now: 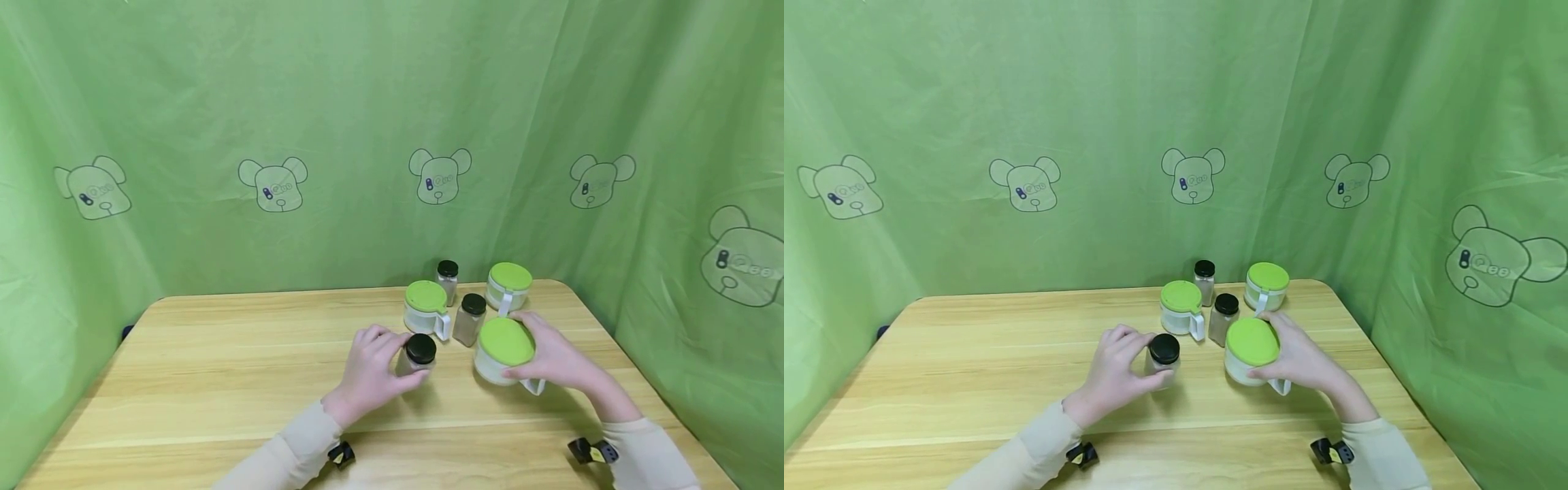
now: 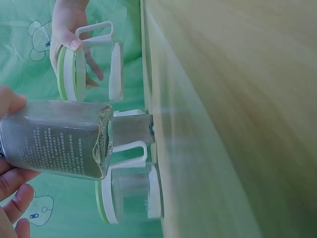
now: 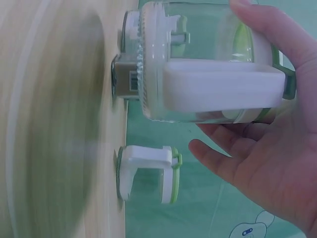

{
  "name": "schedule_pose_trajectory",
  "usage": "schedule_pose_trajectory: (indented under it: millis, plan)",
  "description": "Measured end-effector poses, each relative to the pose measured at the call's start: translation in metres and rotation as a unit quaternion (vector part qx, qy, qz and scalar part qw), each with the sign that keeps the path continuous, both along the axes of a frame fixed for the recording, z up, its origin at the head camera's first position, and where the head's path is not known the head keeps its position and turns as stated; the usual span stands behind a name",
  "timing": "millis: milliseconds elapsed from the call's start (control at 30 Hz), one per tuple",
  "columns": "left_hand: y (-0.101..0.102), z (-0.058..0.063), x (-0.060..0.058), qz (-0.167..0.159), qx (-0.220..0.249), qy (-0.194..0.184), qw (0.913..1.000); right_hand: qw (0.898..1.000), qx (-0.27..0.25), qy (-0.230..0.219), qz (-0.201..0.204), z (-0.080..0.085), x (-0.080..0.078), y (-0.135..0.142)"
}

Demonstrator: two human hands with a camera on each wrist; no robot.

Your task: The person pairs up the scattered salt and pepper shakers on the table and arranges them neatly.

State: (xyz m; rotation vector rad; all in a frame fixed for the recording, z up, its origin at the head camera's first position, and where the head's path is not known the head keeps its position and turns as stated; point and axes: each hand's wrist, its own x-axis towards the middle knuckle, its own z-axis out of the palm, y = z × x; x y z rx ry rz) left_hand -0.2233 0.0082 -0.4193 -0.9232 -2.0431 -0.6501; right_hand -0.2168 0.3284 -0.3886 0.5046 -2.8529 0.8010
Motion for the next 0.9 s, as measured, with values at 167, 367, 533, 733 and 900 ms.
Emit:
schedule_pose_trajectory:
  millis: [167, 367, 533, 733, 900]
  plan:
    - [-0.01, 0.001, 0.002, 0.007, -0.003, 0.0, 1.0, 1.0, -0.004, -0.001, 0.003, -0.001, 0.001, -0.007]
    - [-0.021, 0.002, 0.003, 0.009, -0.004, -0.003, 1.0, 1.0, -0.011, -0.012, 0.003, -0.002, 0.002, -0.013]
    - [-0.03, 0.004, 0.003, 0.007, 0.001, 0.0, 1.0, 1.0, -0.013, -0.02, 0.005, -0.003, 0.004, -0.02]
    - [-0.041, 0.003, 0.002, 0.013, 0.008, -0.006, 0.9999, 1.0, -0.013, -0.026, 0.006, -0.004, 0.003, -0.027]
    - [-0.049, 0.003, 0.002, 0.023, 0.01, -0.011, 0.9996, 1.0, -0.014, -0.018, 0.013, -0.004, 0.003, -0.035]
